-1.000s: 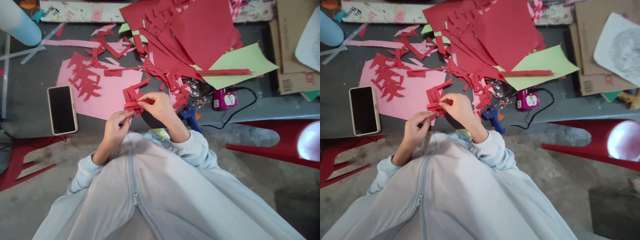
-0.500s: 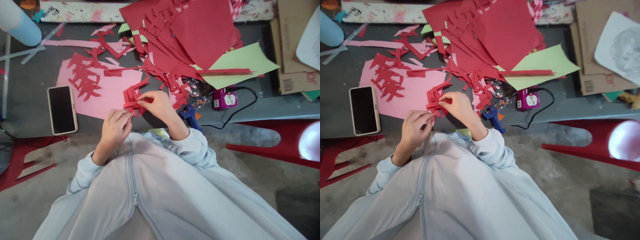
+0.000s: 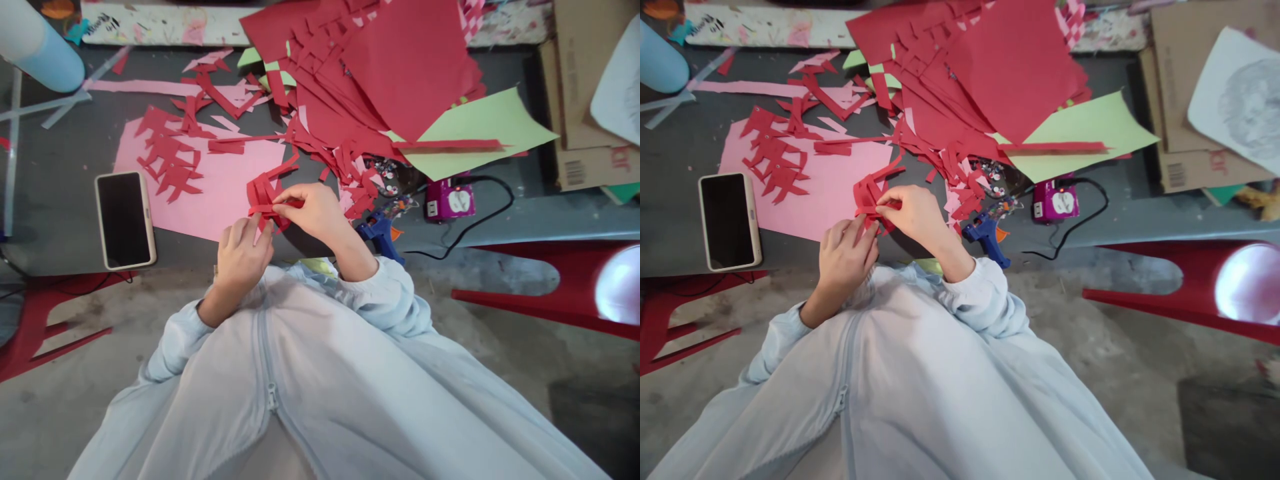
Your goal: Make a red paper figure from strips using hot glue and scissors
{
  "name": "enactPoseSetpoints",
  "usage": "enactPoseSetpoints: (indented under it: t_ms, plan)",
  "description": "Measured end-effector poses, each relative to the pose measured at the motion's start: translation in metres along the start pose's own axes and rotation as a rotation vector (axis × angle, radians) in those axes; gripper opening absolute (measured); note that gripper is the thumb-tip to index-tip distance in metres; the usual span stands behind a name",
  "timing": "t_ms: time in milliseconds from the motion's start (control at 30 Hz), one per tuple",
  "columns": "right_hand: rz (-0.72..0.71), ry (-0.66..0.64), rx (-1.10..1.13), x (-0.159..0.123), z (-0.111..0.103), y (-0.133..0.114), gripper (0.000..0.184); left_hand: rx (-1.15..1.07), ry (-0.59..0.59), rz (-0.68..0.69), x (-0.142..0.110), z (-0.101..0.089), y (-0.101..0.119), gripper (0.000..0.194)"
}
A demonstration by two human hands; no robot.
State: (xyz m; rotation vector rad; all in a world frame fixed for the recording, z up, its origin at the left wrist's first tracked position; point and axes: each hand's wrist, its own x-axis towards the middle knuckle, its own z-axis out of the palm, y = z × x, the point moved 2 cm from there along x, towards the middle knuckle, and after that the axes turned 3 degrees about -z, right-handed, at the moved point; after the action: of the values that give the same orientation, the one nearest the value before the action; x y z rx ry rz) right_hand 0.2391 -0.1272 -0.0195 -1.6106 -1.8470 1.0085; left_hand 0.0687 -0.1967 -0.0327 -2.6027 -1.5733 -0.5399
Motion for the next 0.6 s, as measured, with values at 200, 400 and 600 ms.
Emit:
enactPoseSetpoints:
  t_ms: [200,400,600]
  plan:
    - [0.009,0.002,-0.011,0.0,0.001,-0.003,0.011,0.005,-0.146,-0.099,-0.002,0.007,0.003,0.039]
    - [-0.001,-0.001,0.044,-0.003,0.003,-0.008,0.016,0.025,-0.164,-0.158,-0.001,0.008,0.01,0.043]
    - [-0.06,0.065,0.143,-0.007,-0.003,-0.011,0.046,-0.032,-0.179,-0.211,0.001,0.008,0.009,0.046]
